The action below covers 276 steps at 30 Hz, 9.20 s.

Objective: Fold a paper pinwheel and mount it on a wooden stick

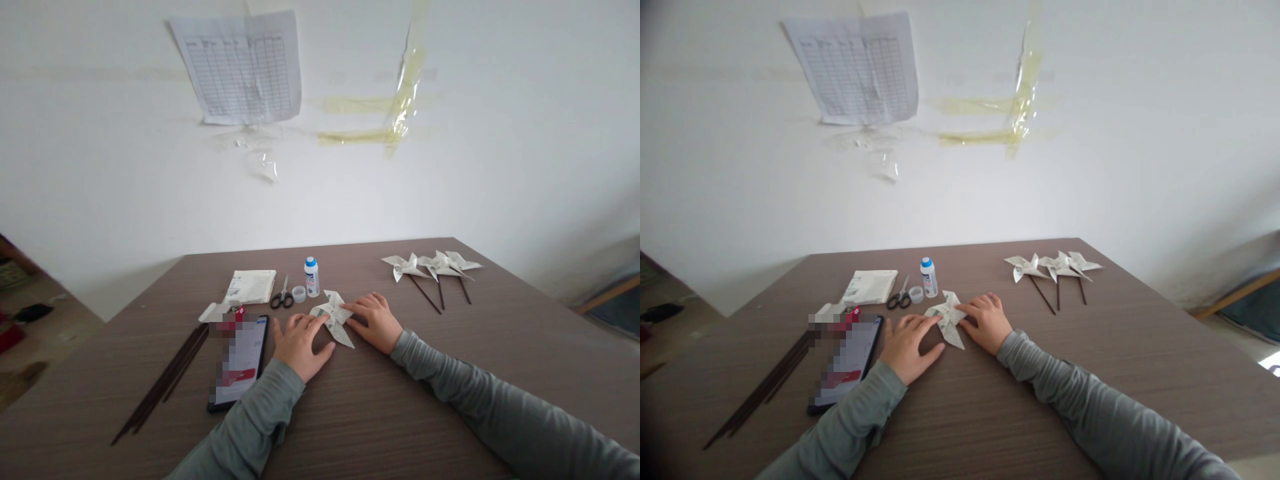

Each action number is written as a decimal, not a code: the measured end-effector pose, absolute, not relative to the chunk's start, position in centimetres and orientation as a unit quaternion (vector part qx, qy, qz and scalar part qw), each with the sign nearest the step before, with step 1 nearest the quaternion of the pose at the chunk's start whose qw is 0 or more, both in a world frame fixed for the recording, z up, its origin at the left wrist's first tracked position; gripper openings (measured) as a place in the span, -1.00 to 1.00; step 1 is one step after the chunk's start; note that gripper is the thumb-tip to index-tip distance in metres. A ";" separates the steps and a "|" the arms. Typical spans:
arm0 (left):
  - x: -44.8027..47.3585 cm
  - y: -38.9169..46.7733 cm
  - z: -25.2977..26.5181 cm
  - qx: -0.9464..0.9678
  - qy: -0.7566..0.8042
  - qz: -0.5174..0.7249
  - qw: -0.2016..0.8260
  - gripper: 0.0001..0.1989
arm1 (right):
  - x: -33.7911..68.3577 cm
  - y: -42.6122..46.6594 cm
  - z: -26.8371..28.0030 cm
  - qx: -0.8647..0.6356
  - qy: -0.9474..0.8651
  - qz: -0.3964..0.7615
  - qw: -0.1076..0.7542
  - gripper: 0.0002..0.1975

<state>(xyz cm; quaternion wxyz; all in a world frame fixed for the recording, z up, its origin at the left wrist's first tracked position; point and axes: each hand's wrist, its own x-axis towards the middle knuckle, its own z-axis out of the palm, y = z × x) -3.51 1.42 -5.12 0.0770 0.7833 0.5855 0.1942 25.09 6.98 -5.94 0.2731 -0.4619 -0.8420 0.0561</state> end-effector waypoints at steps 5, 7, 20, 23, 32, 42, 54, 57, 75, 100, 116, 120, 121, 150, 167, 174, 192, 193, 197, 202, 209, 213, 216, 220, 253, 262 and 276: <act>-3.6 1.5 -5.4 0.787 0.574 0.205 0.090 -0.35 | 25.5 7.1 -6.1 -0.452 -0.844 0.036 0.287 -0.59; -3.7 1.4 -5.4 0.788 0.572 0.209 0.091 -0.36 | 25.6 7.1 -6.1 -0.443 -0.848 0.029 0.290 -0.58; -3.8 1.2 -4.5 0.779 0.581 0.233 0.043 -0.44 | 26.6 7.0 -6.0 -0.437 -0.856 0.046 0.271 -0.52; -4.4 1.1 -4.2 0.786 0.577 0.217 0.041 -0.44 | 26.6 6.8 -5.8 -0.443 -0.857 0.051 0.257 -0.56; -5.1 0.8 -3.2 0.782 0.587 0.207 0.035 -0.48 | 26.2 6.8 -5.5 -0.455 -0.852 0.052 0.252 -0.70; -8.0 0.8 -1.6 0.757 0.620 0.208 -0.007 -0.59 | 25.6 7.0 -5.7 -0.464 -0.846 0.032 0.261 -0.71; -18.0 3.7 3.2 0.649 0.745 0.140 -0.070 -0.64 | 25.1 7.2 -5.8 -0.470 -0.840 0.031 0.270 -0.75; -19.7 4.4 4.2 0.635 0.762 0.106 -0.069 -0.69 | 25.1 7.3 -5.7 -0.472 -0.840 0.039 0.267 -0.74; -18.7 5.4 5.6 0.615 0.786 0.025 -0.050 -0.72 | 25.1 7.1 -5.6 -0.475 -0.839 0.045 0.261 -0.71; -17.1 5.6 5.5 0.670 0.733 0.121 -0.008 -0.76 | 25.1 7.4 -6.0 -0.470 -0.835 0.046 0.281 -0.74; -3.1 5.9 -0.6 0.756 0.539 0.331 0.170 -0.80 | 25.7 8.4 -7.5 -0.435 -0.832 0.060 0.338 -0.62; -0.8 6.4 -1.5 0.738 0.563 0.334 0.164 -0.78 | 25.6 8.6 -7.6 -0.419 -0.834 0.065 0.353 -0.59; -0.4 6.5 -1.7 0.736 0.567 0.333 0.164 -0.78 | 25.5 8.6 -7.6 -0.413 -0.835 0.066 0.358 -0.61; -0.9 7.4 -3.1 0.710 0.593 0.359 0.124 -0.89 | 23.2 9.1 -6.4 -0.433 -0.773 0.183 0.426 -0.86; -0.6 7.1 -2.6 0.697 0.609 0.341 0.164 -0.90 | 23.1 8.7 -6.8 -0.450 -0.753 0.147 0.457 -0.88; -0.3 6.6 -2.0 0.685 0.581 0.386 0.213 -0.86 | 23.5 8.6 -6.6 -0.455 -0.759 0.134 0.445 -0.89; -0.2 6.3 -1.9 0.669 0.539 0.418 0.296 -0.78 | 24.3 9.2 -6.9 -0.445 -0.790 0.111 0.406 -0.88; -0.2 6.3 -1.9 0.668 0.539 0.418 0.297 -0.76 | 24.3 9.2 -6.9 -0.444 -0.791 0.112 0.406 -0.88; -0.2 6.1 -1.6 0.684 0.553 0.386 0.278 -0.69 | 24.3 9.2 -6.9 -0.441 -0.791 0.111 0.408 -0.87; 0.0 5.9 -1.2 0.704 0.563 0.349 0.258 -0.84 | 24.2 9.1 -6.6 -0.437 -0.795 0.114 0.404 -0.89; 0.2 5.8 -0.7 0.724 0.574 0.307 0.229 -0.87 | 24.2 8.9 -6.4 -0.436 -0.795 0.113 0.407 -0.89; 0.2 5.7 -0.5 0.730 0.575 0.295 0.223 -0.91 | 24.2 8.9 -6.3 -0.435 -0.789 0.122 0.418 -0.89; 0.2 5.8 -0.4 0.734 0.575 0.284 0.225 -0.90 | 24.1 8.8 -6.2 -0.440 -0.782 0.135 0.421 -0.89; 0.2 5.9 -0.4 0.735 0.578 0.276 0.223 -0.88 | 23.9 8.6 -5.8 -0.454 -0.763 0.160 0.431 -0.84; 0.3 6.2 -0.6 0.734 0.596 0.245 0.214 -0.96 | 23.7 8.3 -4.7 -0.486 -0.765 0.216 0.362 -0.87; 0.4 6.2 -0.5 0.723 0.605 0.248 0.221 -0.92 | 23.6 8.1 -4.2 -0.484 -0.763 0.222 0.367 -0.86; 0.5 6.2 -0.6 0.716 0.614 0.254 0.215 -0.82 | 23.3 8.1 -3.9 -0.486 -0.756 0.228 0.375 -0.82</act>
